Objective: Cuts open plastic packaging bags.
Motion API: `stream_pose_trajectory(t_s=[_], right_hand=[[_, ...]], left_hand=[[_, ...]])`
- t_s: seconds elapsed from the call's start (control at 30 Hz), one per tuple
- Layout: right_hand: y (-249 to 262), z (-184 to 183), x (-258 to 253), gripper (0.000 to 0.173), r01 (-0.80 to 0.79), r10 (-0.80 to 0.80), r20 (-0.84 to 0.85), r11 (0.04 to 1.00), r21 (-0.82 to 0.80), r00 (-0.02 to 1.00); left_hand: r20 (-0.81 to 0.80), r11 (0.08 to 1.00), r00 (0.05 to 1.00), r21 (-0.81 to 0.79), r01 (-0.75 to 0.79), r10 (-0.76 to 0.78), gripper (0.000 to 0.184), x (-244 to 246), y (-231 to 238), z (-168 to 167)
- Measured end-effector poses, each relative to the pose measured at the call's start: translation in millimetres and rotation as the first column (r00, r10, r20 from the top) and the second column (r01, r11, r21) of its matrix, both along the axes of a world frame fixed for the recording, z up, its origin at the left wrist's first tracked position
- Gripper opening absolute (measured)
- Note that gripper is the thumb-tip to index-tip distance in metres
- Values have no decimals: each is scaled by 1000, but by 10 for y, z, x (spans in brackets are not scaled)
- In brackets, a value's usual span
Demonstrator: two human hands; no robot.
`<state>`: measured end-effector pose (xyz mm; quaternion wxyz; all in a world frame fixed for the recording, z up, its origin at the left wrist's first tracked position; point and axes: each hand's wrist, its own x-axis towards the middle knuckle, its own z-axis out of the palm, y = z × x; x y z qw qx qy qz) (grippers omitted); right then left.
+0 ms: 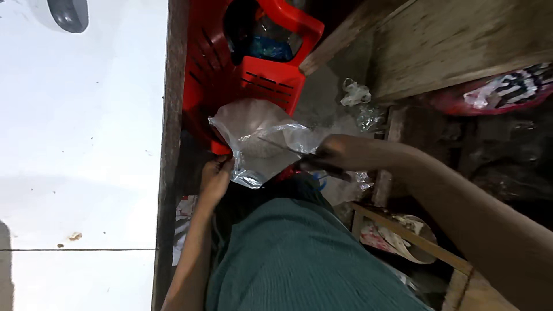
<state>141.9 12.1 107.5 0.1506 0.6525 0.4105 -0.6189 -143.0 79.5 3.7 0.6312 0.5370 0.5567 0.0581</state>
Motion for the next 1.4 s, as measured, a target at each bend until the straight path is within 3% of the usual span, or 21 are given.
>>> stream_pose_trajectory(t_s=[0.07, 0.13, 0.23, 0.3, 0.37, 0.43, 0.5, 0.57, 0.7, 0.83, 0.9, 1.07, 1.23, 1.33, 1.4], right_hand=[[-135, 294, 143, 33, -87, 84, -37, 993, -79, 996], [-261, 546, 228, 28, -62, 53, -100, 994, -86, 994], [-262, 657, 73, 21, 251, -223, -168, 953, 169, 960], [-171, 334, -152, 32, 416, -308, -294, 782, 463, 905], [30, -129, -395, 40, 451, -275, -361, 627, 636, 891], [275, -401, -620, 33, 325, -247, -214, 646, 690, 945], [431, -596, -798, 35, 150, -204, -4, 710, 688, 979], [487, -769, -892, 38, 65, -198, 98, 684, 727, 975], [635, -869, -817, 39, 5, -178, 162, 687, 726, 971], [671, -1037, -675, 38, 7, -173, 118, 587, 809, 978], [717, -1053, -630, 38, 19, -177, 105, 588, 809, 979], [921, -1049, -587, 35, 97, -211, 62, 668, 738, 976], [753, -1024, -337, 26, 331, -288, -191, 587, 739, 938], [432, -549, -219, 29, 569, -372, -430, 535, 625, 823], [138, -167, -169, 31, 633, -371, -525, 579, 514, 766]], left_hand=[[-108, 987, 983, 44, 156, -150, 26, -28, 71, 64], [-255, 964, 939, 70, 257, -232, 28, 18, 119, 147], [-414, 951, 873, 54, 305, -256, 34, 194, 162, 293], [-424, 953, 870, 49, 298, -251, 44, 304, 211, 295], [-388, 963, 890, 25, 270, -239, 50, 389, 295, 193], [-315, 970, 925, 40, 238, -214, 39, 395, 340, 125], [-263, 970, 943, 76, 231, -204, 33, 342, 338, 121], [-240, 972, 950, 75, 222, -199, 32, 309, 311, 190], [-162, 974, 971, 118, 195, -175, 29, 347, 351, 75], [-141, 951, 965, 187, 245, -220, 27, 331, 317, 42], [-136, 950, 965, 192, 248, -224, 25, 297, 258, 105], [-123, 950, 967, 193, 244, -223, 21, 223, 222, 140], [-110, 963, 979, 193, 189, -171, 22, 151, 242, 10], [-49, 948, 981, 253, 192, -186, 20, 143, 279, 5], [-28, 946, 980, 258, 196, -196, 21, 142, 292, 15]])
